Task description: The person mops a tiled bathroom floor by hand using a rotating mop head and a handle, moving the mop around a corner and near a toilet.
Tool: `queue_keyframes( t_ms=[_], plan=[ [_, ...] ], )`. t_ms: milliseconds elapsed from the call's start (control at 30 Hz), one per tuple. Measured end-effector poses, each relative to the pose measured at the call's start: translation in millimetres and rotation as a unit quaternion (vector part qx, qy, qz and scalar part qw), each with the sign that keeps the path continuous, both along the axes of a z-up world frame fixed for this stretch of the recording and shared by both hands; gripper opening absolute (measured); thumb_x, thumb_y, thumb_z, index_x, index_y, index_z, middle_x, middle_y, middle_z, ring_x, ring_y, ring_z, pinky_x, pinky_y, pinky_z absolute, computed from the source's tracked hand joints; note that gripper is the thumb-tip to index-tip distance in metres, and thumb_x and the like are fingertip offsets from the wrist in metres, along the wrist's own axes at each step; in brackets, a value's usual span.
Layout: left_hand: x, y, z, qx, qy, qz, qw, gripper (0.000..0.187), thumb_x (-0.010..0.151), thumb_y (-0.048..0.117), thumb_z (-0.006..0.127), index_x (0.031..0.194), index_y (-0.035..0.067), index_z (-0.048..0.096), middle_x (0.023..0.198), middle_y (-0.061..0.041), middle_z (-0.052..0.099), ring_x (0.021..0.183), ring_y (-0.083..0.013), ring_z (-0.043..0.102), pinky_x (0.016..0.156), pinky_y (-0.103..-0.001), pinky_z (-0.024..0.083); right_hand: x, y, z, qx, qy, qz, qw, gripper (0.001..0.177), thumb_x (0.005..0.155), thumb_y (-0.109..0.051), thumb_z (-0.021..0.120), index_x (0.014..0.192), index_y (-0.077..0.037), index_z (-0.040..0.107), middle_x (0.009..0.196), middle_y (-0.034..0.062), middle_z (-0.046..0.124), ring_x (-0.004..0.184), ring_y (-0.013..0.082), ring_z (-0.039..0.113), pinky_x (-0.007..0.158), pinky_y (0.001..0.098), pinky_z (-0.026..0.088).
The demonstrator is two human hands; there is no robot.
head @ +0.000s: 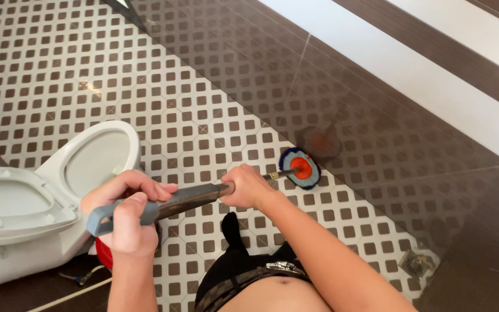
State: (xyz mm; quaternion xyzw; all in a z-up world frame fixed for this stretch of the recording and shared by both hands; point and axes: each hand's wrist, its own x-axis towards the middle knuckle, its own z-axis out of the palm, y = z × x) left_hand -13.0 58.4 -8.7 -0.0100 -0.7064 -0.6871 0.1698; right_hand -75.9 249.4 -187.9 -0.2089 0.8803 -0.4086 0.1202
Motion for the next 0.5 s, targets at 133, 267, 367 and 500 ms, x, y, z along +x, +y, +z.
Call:
queue_keyframes(
  t_ms=[133, 267, 367, 500],
  plan=[
    [-13, 19, -18, 0.039, -0.01, -0.052, 0.998, 0.025, 0.074, 0.015, 0.047, 0.071, -0.009, 0.056, 0.067, -0.015, 0.056, 0.064, -0.0228, 0.06, 0.075, -0.044, 0.065, 16, 30, -3, 0.018, -0.059, -0.067, 0.996, 0.026, 0.063, -0.025, 0.075, 0.063, -0.003, 0.061, 0.065, 0.0194, 0.061, 0.071, 0.0427, 0.06, 0.065, 0.0508, 0.048],
    [-30, 44, -41, 0.075, -0.024, -0.147, 0.986, 0.025, 0.073, 0.015, 0.048, 0.072, -0.008, 0.057, 0.068, -0.016, 0.058, 0.064, -0.0235, 0.06, 0.077, -0.045, 0.066, 36, 67, -14, 0.027, -0.062, -0.149, 0.986, 0.024, 0.064, -0.022, 0.075, 0.064, -0.002, 0.061, 0.066, 0.0195, 0.061, 0.07, 0.043, 0.059, 0.065, 0.0498, 0.048],
    [-42, 77, -62, 0.122, -0.04, -0.24, 0.962, 0.025, 0.076, 0.014, 0.05, 0.076, -0.009, 0.059, 0.071, -0.017, 0.061, 0.069, -0.0252, 0.063, 0.082, -0.045, 0.063, 55, 97, -25, 0.034, -0.099, -0.242, 0.965, 0.023, 0.063, -0.018, 0.074, 0.068, 0.0, 0.06, 0.064, 0.0206, 0.06, 0.067, 0.0422, 0.058, 0.063, 0.0473, 0.049],
    [-52, 133, -86, 0.151, -0.055, -0.313, 0.936, 0.024, 0.077, 0.014, 0.05, 0.076, -0.008, 0.059, 0.071, -0.015, 0.062, 0.073, -0.0264, 0.066, 0.079, -0.042, 0.059, 71, 142, -39, 0.005, -0.084, -0.364, 0.928, 0.017, 0.064, -0.016, 0.072, 0.074, -0.004, 0.066, 0.066, 0.0181, 0.063, 0.066, 0.0402, 0.061, 0.062, 0.0454, 0.05]
  ],
)
